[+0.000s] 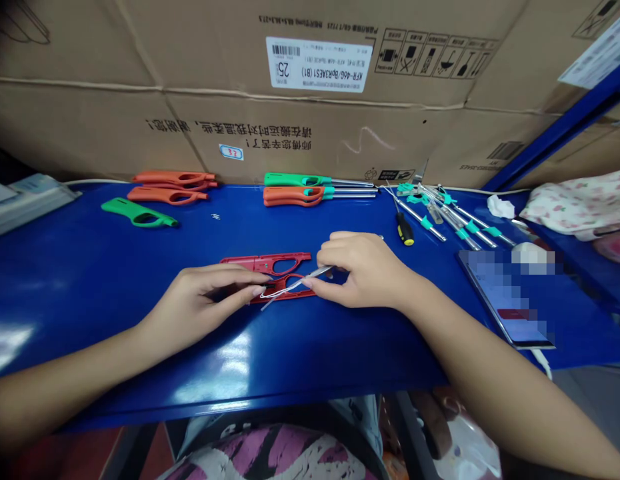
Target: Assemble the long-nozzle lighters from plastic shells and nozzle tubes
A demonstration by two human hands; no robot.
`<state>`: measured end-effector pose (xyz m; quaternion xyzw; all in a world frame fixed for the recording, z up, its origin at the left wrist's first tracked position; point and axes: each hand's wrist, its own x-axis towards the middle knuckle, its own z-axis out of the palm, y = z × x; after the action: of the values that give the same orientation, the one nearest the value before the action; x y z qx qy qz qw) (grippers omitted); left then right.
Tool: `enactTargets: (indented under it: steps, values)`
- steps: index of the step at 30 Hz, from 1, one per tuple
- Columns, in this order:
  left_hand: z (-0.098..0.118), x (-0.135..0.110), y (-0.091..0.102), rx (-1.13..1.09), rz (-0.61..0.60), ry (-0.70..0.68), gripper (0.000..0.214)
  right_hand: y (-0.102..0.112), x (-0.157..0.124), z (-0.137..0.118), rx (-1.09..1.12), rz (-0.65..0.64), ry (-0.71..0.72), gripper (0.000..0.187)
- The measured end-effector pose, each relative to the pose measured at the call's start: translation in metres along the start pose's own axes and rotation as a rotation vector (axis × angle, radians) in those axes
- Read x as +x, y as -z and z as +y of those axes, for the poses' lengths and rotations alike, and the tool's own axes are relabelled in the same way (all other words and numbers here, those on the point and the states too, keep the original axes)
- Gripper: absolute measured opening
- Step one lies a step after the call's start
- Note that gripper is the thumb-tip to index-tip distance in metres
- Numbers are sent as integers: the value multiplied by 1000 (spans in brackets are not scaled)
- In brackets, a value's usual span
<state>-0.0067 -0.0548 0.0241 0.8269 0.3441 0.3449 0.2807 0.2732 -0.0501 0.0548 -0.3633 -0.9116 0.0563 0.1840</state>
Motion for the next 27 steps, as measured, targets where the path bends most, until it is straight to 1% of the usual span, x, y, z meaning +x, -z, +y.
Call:
enactTargets:
  steps: [4,7,10,12,15,18,22,27]
  values:
    - [1,2,-5,64,27,-118,14,4,1,1,24,-162,-115,35]
    - [-1,3,-9,81,16,-157,18,8,0,2,35,-283,-181,36]
    - [-3,3,-11,77,-13,-184,22,10,0,3,43,-365,-222,35]
    - [-5,4,-12,82,-15,-191,22,11,-1,2,37,-399,-241,34]
    - [-7,4,-13,107,13,-171,19,11,0,1,27,-450,-271,37]
    - [-8,5,-13,126,25,-144,16,10,0,1,41,-473,-297,39]
    - [-8,6,-13,130,17,-125,14,10,-3,4,93,-448,-244,34]
    - [-9,7,-13,121,14,-126,13,13,-7,5,119,-480,-195,29]
